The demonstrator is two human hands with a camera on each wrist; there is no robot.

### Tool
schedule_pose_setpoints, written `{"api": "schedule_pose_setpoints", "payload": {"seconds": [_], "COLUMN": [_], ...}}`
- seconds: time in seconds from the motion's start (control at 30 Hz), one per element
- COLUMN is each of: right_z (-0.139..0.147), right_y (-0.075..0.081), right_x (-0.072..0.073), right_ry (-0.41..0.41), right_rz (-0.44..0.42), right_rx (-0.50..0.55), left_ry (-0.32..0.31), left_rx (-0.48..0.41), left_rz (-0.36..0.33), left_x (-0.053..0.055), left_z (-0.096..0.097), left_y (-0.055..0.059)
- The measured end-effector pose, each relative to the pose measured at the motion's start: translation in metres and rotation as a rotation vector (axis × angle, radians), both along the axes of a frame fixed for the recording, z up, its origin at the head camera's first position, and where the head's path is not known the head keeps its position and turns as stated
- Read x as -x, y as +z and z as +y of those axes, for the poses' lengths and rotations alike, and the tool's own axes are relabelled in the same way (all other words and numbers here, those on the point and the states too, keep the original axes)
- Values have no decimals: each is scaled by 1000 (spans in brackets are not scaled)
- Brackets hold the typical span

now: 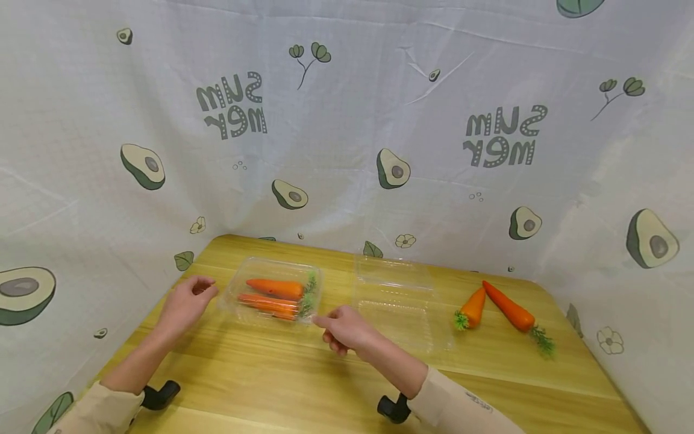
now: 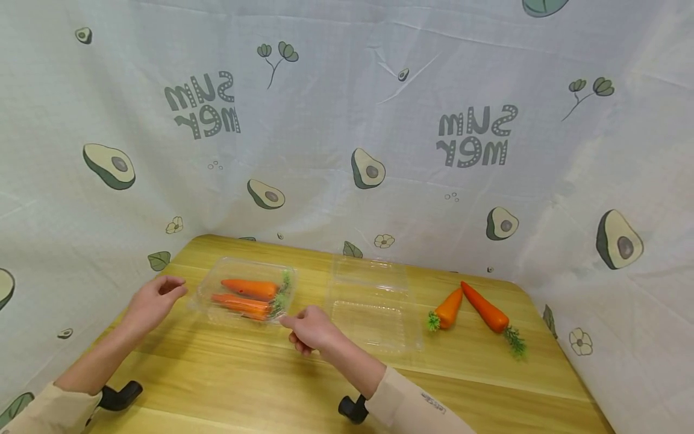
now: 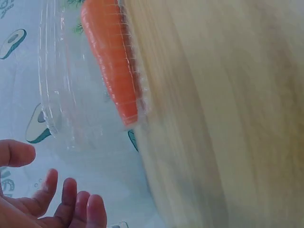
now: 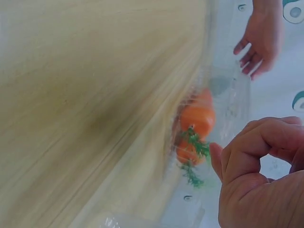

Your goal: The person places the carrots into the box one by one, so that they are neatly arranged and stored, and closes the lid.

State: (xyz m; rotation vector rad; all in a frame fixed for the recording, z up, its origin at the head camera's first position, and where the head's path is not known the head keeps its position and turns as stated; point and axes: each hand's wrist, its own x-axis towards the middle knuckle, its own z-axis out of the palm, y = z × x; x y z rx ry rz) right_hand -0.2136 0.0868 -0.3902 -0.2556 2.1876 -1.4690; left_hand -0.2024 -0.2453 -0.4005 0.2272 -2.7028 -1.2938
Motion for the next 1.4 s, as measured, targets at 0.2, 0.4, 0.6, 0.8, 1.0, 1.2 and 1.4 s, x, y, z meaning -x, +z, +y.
{"api": "schedule_pose_setpoints", "payload": {"seconds": [0.2, 0.4, 0.6, 0.8, 1.0, 1.2, 1.4], "right_z": [9, 20, 32, 46, 63, 77, 91], "right_y": [7, 15, 18, 21, 21, 23, 27], "right_x": [-1, -1, 0, -1, 1, 1, -3], "right_ry": [1, 2, -21, -48, -71, -140, -180], "right_rz": [27, 65, 113, 166, 198, 252, 297], "right_rx": [-7, -20, -39, -64, -86, -180, -264], "left_ry": [34, 10, -47, -138, -264, -378, -475], "left_rx": [24, 65, 78, 104, 121, 79, 28], "left_rz": [176, 358, 482, 570, 565, 477, 280], "left_x": [-5, -10, -14, -17, -19, -23, -27], "left_z": [14, 32, 52, 73, 96, 118, 140], "left_y": [8, 13, 16, 19, 24, 29, 33]}}
